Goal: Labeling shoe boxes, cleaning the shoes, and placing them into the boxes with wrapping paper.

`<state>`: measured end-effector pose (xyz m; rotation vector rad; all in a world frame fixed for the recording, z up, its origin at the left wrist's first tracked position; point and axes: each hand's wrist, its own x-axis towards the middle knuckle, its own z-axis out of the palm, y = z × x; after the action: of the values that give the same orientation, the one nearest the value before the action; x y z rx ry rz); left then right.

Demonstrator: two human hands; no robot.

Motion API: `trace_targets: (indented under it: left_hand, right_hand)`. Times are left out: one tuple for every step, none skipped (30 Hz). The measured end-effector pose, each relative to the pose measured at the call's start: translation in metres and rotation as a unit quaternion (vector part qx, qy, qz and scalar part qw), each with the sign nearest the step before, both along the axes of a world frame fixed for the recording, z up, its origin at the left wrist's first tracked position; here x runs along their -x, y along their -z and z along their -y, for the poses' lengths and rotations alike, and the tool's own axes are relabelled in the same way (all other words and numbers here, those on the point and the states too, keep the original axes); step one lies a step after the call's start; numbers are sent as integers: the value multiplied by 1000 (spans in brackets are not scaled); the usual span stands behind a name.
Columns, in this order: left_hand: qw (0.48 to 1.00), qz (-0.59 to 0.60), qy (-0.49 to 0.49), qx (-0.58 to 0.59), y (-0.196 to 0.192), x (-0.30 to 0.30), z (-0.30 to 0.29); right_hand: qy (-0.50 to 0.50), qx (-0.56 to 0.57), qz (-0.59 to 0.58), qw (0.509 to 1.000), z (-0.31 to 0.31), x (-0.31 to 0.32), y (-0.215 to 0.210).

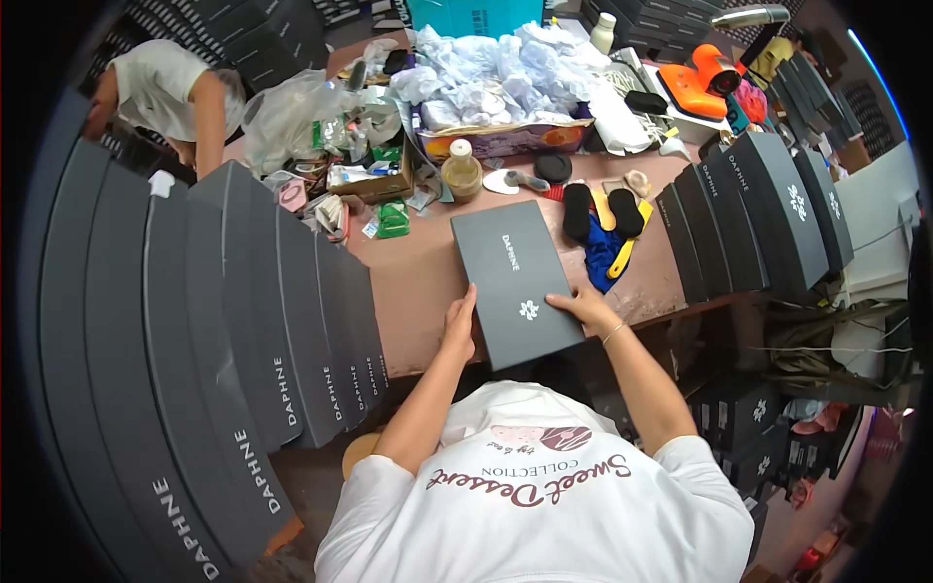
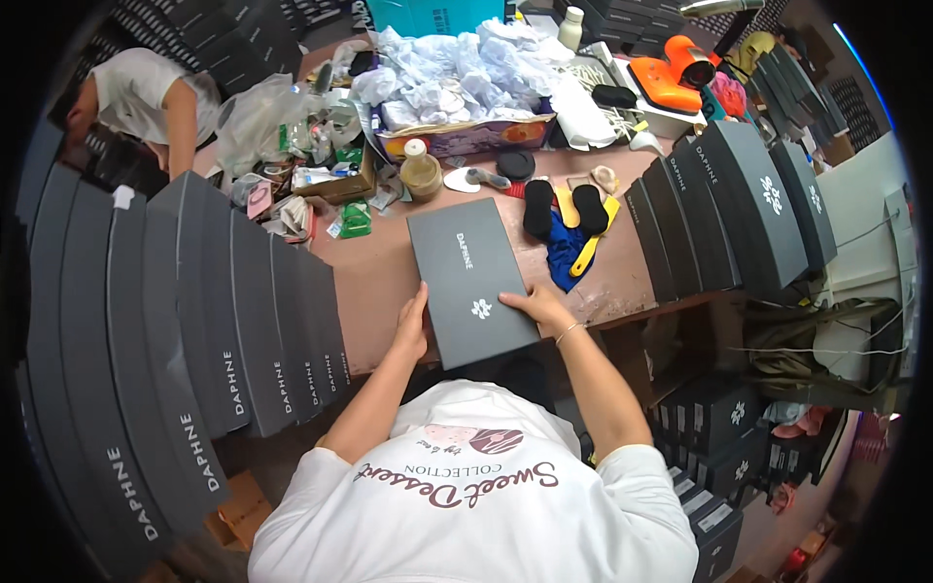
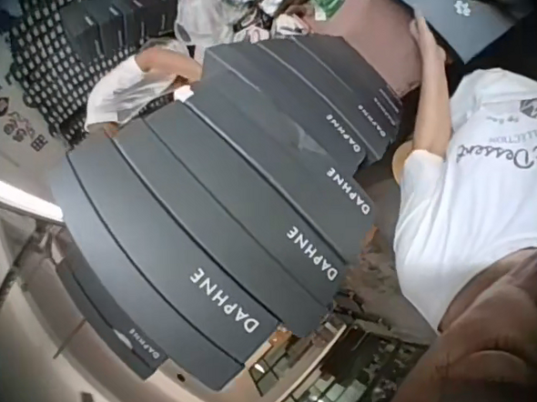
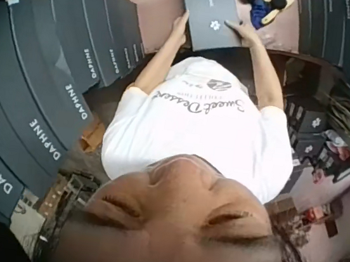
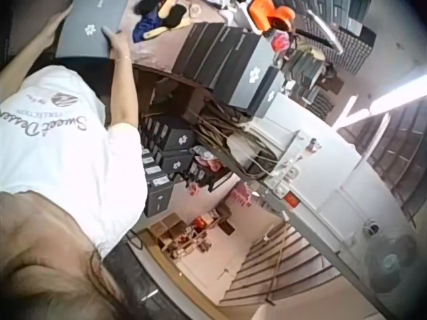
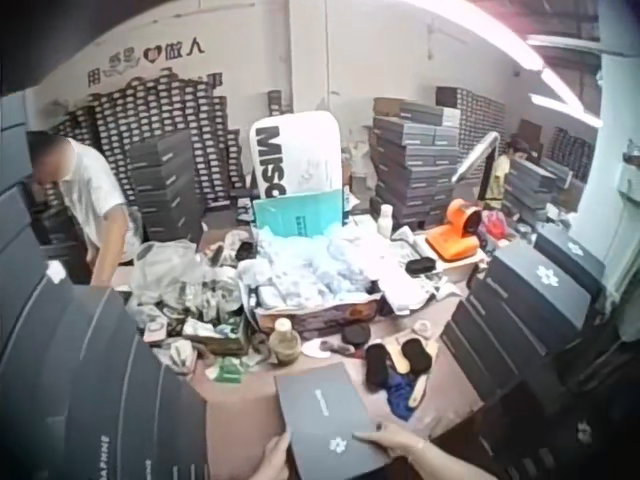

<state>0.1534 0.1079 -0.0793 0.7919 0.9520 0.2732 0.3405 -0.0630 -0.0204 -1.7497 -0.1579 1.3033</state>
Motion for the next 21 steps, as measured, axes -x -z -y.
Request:
trace_targets:
  left_hand:
    - [1000, 16, 19, 14, -11, 0, 2]
    - [998, 32, 35, 28, -25, 2, 4]
    - [997, 49, 42, 36, -38, 7, -3]
    - [996, 66, 45, 45, -42, 14, -9]
    - [986, -64, 137, -73, -22, 28, -19]
    - [942, -113, 140, -282, -19, 42, -20]
    - [912, -185, 109, -349, -29, 51, -28]
    - [970, -63, 1, -236, -31, 66, -39]
    - [986, -33, -45, -160, -55, 76, -52]
    - [981, -20, -85, -175, -79, 81, -57]
    - [957, -12, -58, -283, -70, 102, -71]
    - [874, -143, -33, -463, -105, 91, -62]
    - [814, -193, -18, -548, -117, 86, -59]
    - [745, -241, -5, -622, -123, 80, -54]
    - [739, -214, 38, -638, -130, 59, -41]
    - [656, -223, 111, -713, -128, 31, -25]
    - [685, -173, 182, -683, -122, 5, -9]
    - [756, -82, 228, -608, -96, -14, 5]
    - [731, -42, 282, -619, -68, -30, 11]
    - [688, -86, 308, -652, -44, -36, 18]
    - [641, -122, 337, -679, -28, -39, 20]
  right_hand:
    - [25, -21, -89, 995, 1, -13, 4]
    - [49, -62, -120, 990, 10, -22, 4]
    - [50, -88, -103, 990, 5, -22, -15]
    - [47, -113, -87, 989, 1, -17, -40]
    - [29, -144, -71, 987, -9, -1, -71]
    - [18, -173, -56, 983, -19, 22, -91]
    - [-84, -135, 24, 987, -23, 43, -91]
    - [-185, -103, 101, 972, -29, 62, -91]
    - [-304, -199, 118, 924, -38, 77, -88]
    - [-417, -290, 134, 851, -43, 86, -84]
    - [-417, -250, 210, 848, -43, 81, -79]
    - [-411, -205, 286, 841, -42, 70, -69]
    - [-404, -159, 360, 826, -43, 57, -65]
    - [-443, -33, 425, 789, -50, 34, -66]
    - [-426, -38, 548, 719, -44, 13, -51]
    - [-432, -36, 597, 675, -38, -8, -23]
    - [-470, -50, 569, 673, -36, -23, -17]
    - [-505, -65, 540, 670, -35, -29, -14]
    - [-510, -98, 529, 671, -36, -24, -9]
    - [-513, -136, 517, 671, -35, -15, -3]
    - [-513, -166, 504, 674, -34, -6, 5]
